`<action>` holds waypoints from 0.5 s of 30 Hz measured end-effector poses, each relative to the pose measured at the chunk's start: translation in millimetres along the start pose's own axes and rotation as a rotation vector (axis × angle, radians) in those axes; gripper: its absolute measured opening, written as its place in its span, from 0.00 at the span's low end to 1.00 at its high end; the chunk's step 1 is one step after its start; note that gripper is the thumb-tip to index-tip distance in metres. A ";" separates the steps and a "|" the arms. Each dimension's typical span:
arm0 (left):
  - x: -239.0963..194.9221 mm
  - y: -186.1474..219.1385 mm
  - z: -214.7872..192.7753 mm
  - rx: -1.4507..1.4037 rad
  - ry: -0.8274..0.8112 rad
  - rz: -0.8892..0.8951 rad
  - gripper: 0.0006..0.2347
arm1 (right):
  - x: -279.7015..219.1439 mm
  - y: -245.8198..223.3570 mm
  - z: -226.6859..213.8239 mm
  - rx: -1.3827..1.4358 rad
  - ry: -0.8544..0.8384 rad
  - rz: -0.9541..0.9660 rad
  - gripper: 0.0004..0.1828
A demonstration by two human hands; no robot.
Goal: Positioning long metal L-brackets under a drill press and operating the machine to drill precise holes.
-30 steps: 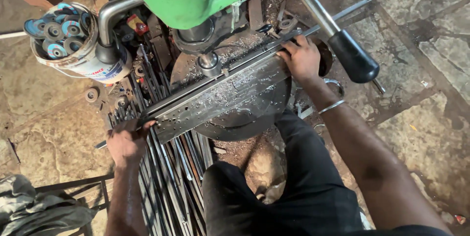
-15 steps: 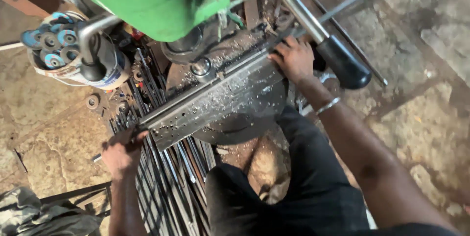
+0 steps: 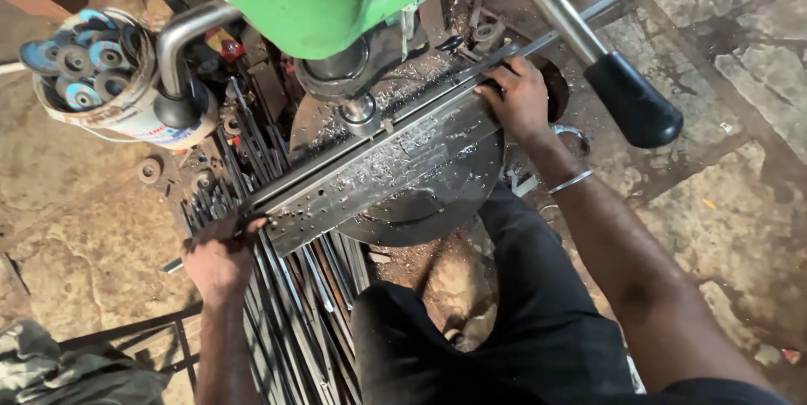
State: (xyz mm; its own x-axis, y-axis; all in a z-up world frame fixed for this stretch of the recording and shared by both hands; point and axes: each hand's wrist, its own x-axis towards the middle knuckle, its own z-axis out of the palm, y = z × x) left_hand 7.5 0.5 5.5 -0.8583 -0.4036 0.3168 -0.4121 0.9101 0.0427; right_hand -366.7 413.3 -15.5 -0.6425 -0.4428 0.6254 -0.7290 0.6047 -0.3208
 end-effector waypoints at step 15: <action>2.9 -14.7 19.0 -0.097 0.000 -0.045 0.19 | 6.8 -7.3 -7.1 -0.044 -0.047 0.002 0.16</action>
State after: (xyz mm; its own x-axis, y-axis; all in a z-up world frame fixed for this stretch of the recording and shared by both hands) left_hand 5.2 -15.8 -12.1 -0.8394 -0.4446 0.3125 -0.4191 0.8957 0.1487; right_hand -364.0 410.6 -3.8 -0.6550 -0.4714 0.5905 -0.7173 0.6337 -0.2898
